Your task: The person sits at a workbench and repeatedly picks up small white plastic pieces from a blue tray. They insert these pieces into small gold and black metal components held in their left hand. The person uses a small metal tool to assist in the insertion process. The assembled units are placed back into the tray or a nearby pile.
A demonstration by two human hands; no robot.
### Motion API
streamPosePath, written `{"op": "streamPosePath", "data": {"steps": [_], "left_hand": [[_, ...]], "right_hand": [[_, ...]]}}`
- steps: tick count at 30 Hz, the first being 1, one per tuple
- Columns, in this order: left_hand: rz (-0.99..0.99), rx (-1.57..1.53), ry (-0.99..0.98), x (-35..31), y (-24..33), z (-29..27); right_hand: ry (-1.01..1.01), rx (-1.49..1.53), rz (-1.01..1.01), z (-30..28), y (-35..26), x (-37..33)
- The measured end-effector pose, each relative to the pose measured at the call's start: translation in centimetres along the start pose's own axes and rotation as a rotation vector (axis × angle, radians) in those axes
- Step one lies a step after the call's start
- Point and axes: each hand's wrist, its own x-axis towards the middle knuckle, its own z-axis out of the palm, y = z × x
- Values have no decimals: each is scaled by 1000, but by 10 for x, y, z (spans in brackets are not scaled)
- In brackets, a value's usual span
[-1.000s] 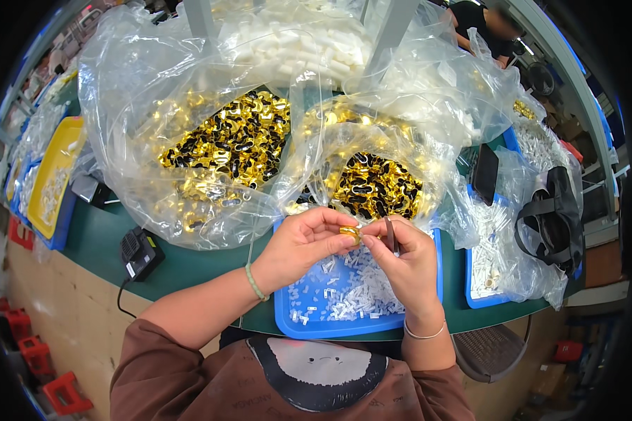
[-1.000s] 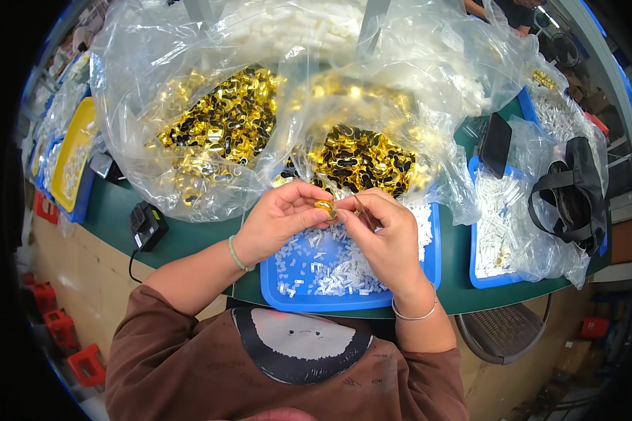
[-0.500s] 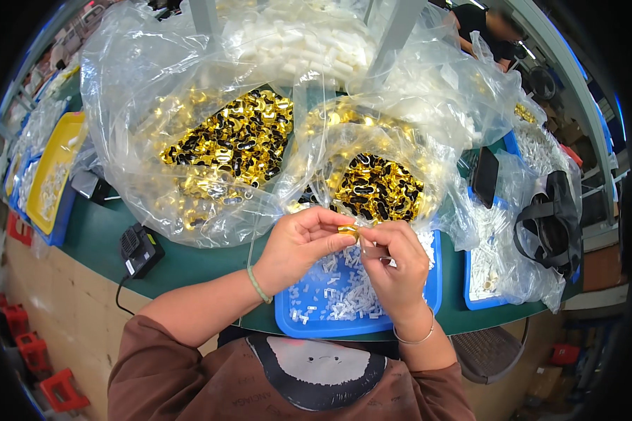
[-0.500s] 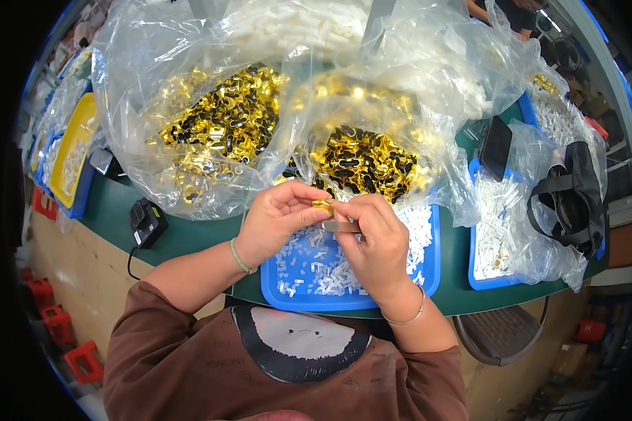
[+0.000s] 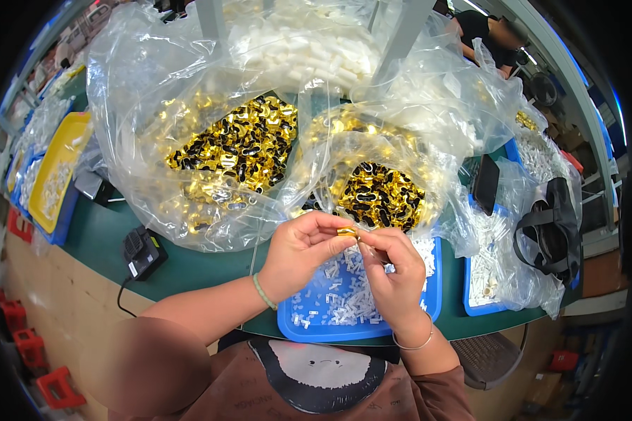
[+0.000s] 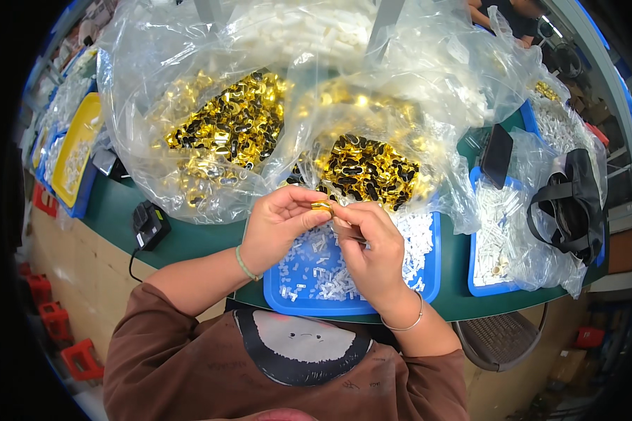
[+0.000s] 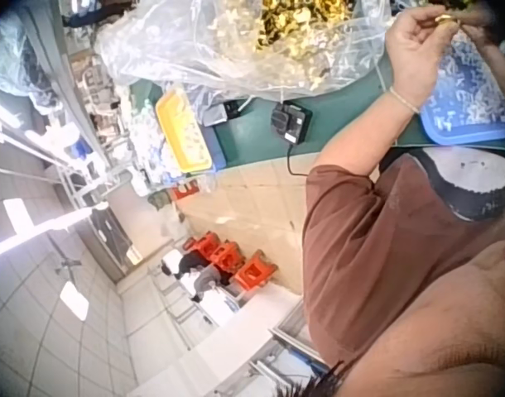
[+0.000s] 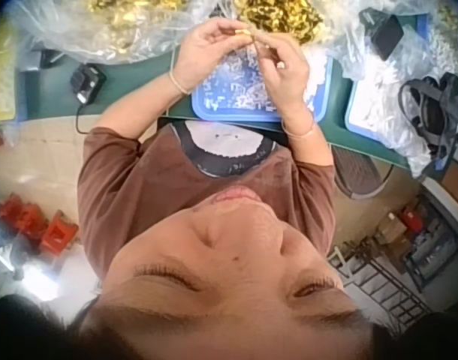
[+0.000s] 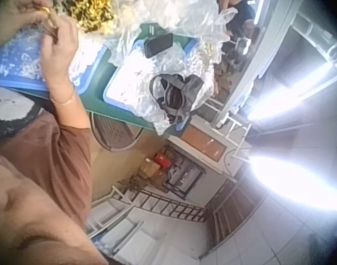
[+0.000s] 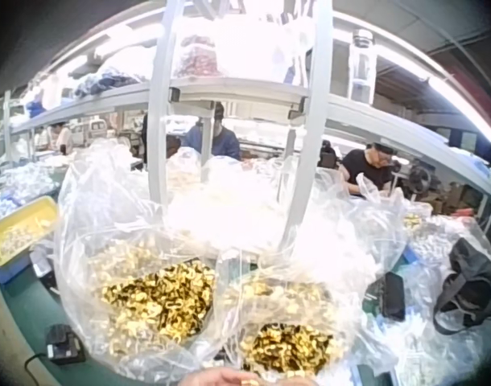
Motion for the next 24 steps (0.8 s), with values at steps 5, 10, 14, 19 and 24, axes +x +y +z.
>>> {"op": "streamPosePath", "data": {"steps": [5,10,14,19,24], "left_hand": [[-170,-59,-70,4,2,-5],[-190,-76,-100,5,2,-7],[-77,55,-46,1,-2,-4],[-30,37,-26,-2,-2,0],[-8,-7,-9,-2,-3,-1]], "right_hand": [[-80,69,168,-16,-2,7],[-69,32,125,-13,1,7],[-50,67,211,-10,7,2],[-7,107,193,-4,4,-3],[-27,2,9,-1,0,-2]]}}
